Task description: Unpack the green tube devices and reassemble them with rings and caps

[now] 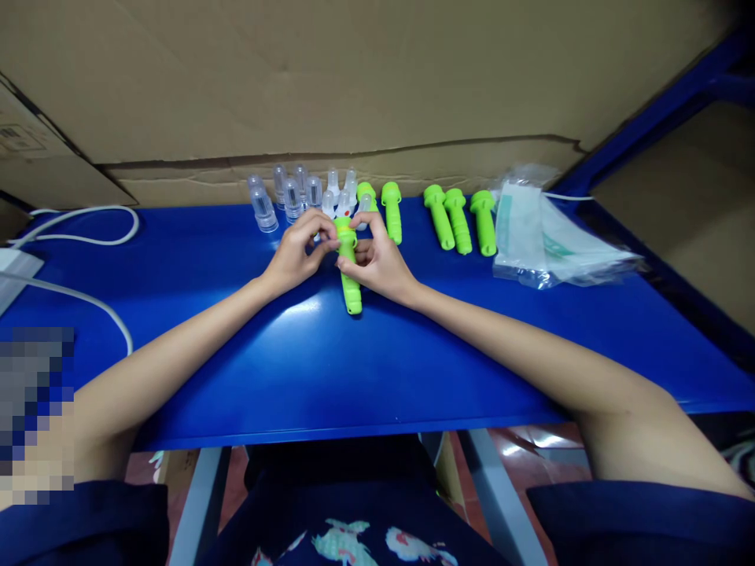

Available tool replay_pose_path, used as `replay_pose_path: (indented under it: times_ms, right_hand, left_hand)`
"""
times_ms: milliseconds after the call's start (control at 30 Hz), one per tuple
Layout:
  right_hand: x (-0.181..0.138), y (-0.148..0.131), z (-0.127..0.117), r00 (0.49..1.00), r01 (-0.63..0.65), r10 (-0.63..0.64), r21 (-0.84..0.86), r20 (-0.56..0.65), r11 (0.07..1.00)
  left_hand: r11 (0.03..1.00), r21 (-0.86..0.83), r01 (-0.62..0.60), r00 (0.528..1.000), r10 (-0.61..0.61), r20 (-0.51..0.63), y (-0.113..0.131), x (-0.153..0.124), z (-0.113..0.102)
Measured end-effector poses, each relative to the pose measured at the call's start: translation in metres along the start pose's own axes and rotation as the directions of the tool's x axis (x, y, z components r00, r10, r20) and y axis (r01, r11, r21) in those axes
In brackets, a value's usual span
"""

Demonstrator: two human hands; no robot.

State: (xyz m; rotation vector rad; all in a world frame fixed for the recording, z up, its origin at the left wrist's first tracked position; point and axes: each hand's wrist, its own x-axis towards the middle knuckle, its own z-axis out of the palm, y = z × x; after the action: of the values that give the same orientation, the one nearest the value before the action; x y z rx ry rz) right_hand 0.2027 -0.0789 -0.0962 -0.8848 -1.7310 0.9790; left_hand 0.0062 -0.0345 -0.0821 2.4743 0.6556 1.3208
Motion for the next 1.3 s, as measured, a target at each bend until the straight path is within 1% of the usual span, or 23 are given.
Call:
replay_pose_path:
  times_ms: [100,167,267,333,400,600,800,900,1033,1133,1300]
  right_hand:
    - [0.000,-0.003,-0.001,1.000,-0.002,0.002,0.008,-0.007,1.000]
    - [0.001,-0.003,0.000,1.000,0.009,-0.009,0.030,-0.009,1.000]
    - [0.002,-0.002,0.001,0.999,0.039,-0.037,0.055,-0.027,0.998]
    - [0.002,0.000,0.002,0.998,0.059,-0.058,0.056,-0.027,0.997]
    - [0.002,0.000,0.003,0.998,0.064,-0.063,0.062,-0.018,0.996]
    - [0.003,0.001,0.005,0.999,0.001,0.004,0.132,-0.035,0.991]
    - [0.009,0.012,0.002,0.999,-0.022,0.017,0.172,0.029,0.985]
    - [0.011,0.016,-0.002,0.994,-0.040,0.021,0.181,0.106,0.983]
    - [0.012,0.016,-0.005,0.981,-0.082,0.034,0.243,0.193,0.967]
    - [0.011,0.016,-0.005,0.976,-0.086,0.026,0.271,0.218,0.959]
    - [0.010,0.016,-0.005,0.972,-0.083,0.022,0.256,0.233,0.963]
  left_hand:
    - [0.998,-0.020,-0.064,0.998,0.064,-0.003,0.007,0.001,0.004]
    - [0.998,-0.026,-0.060,0.998,0.059,-0.026,0.008,0.000,0.006]
    - [0.998,-0.057,0.029,0.998,-0.032,-0.056,0.002,-0.001,0.008]
    - [0.990,-0.101,0.102,0.990,-0.112,-0.090,-0.003,-0.003,0.009]
    - [0.980,-0.136,0.146,0.982,-0.160,-0.104,-0.006,-0.004,0.009]
    - [0.974,-0.150,0.171,0.978,-0.186,-0.099,-0.006,-0.004,0.008]
    - [0.967,-0.168,0.194,0.961,-0.221,-0.164,-0.009,-0.003,0.007]
    - [0.974,-0.139,0.178,0.958,-0.203,-0.203,-0.010,-0.003,0.007]
    - [0.979,-0.115,0.167,0.960,-0.188,-0.206,-0.012,-0.004,0.009]
    - [0.975,-0.138,0.172,0.960,-0.198,-0.200,-0.015,-0.004,0.011]
    - [0.976,-0.119,0.184,0.957,-0.205,-0.204,-0.017,-0.003,0.009]
